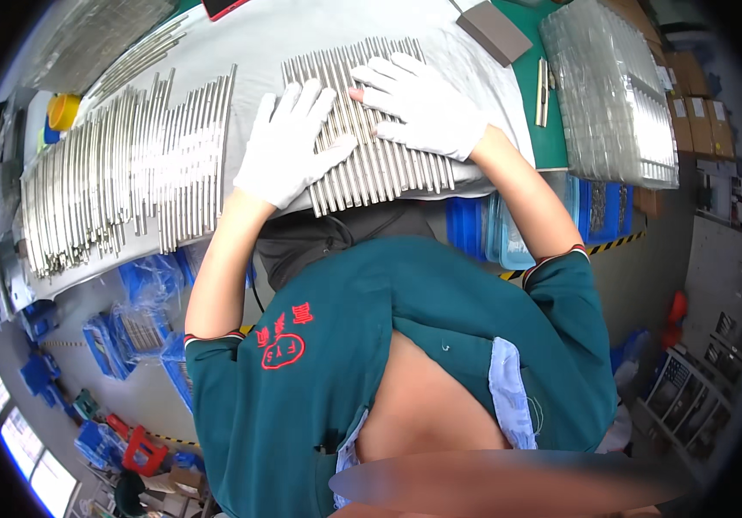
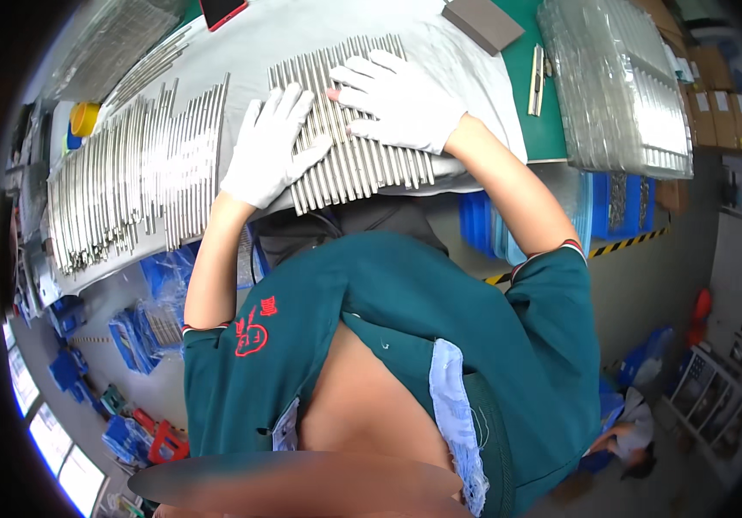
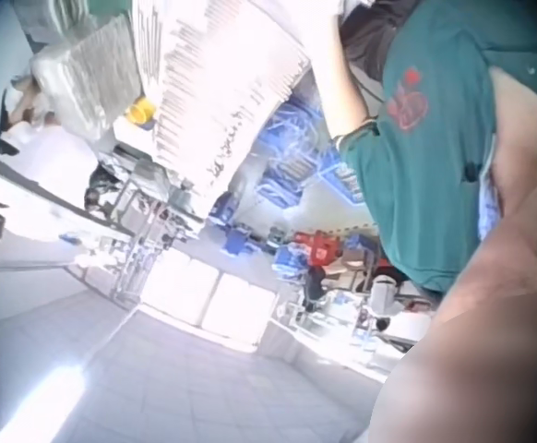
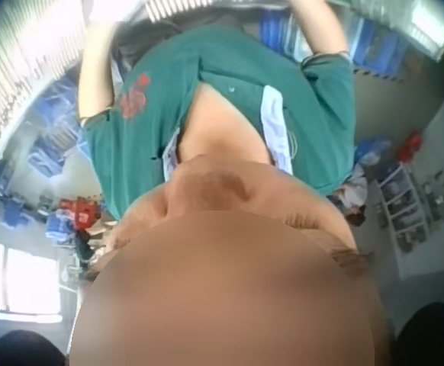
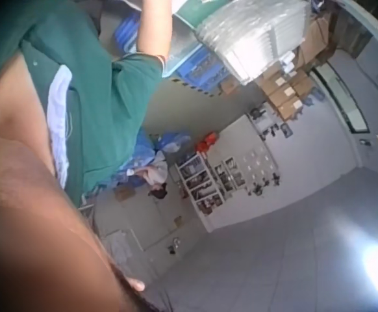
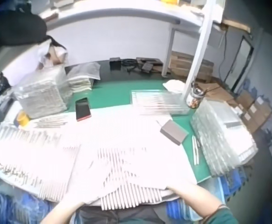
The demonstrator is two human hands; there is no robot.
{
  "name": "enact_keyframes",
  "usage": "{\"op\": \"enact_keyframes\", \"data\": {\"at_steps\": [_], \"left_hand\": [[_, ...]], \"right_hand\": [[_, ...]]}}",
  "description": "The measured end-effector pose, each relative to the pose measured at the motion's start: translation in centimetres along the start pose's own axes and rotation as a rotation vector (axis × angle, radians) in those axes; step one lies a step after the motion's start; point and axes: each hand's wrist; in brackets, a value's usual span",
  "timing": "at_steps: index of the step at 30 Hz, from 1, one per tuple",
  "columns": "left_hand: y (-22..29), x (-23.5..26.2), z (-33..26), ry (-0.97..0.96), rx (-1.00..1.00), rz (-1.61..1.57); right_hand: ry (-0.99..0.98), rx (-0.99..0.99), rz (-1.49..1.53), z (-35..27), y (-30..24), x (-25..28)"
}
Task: The recorder uses an abrasive sanding block to polish or deburr long, thin metal rods on a factory workbench.
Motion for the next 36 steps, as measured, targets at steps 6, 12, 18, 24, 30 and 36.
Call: {"op": "enact_keyframes", "data": {"at_steps": [6, 12, 18, 24, 30, 36], "left_hand": [[1.4, -1.1, 2.0, 0.139, -0.145, 0.035], [1.8, -1.9, 2.6, 0.125, -0.184, 0.031], [0.3, -1.1, 0.7, 0.083, -0.166, 0.130], [-2.1, -0.3, 1.9, 0.187, -0.197, 0.012], [-4.1, -3.1, 7.0, 0.282, 0.027, -0.104], [-4.0, -3.4, 7.8, 0.352, 0.024, -0.043]], "right_hand": [[-0.006, -0.006, -0.041, -2.2, 1.7, 0.4], [-0.048, -0.017, -0.055, -2.9, 2.2, 0.6], [0.027, -0.009, -0.077, -1.2, 0.7, 0.2], [0.126, -0.047, 0.059, 1.7, 0.7, -1.3], [0.057, -0.350, 0.070, 5.8, 1.6, 1.6], [0.217, -0.337, -0.087, 5.5, 1.7, -0.1]]}}
Point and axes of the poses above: each hand's wrist, its own z-axis towards the middle knuckle, its own x-axis out of the back of the hand, y = z × x, and after that the axes turned 4 degrees about -z, right-handed
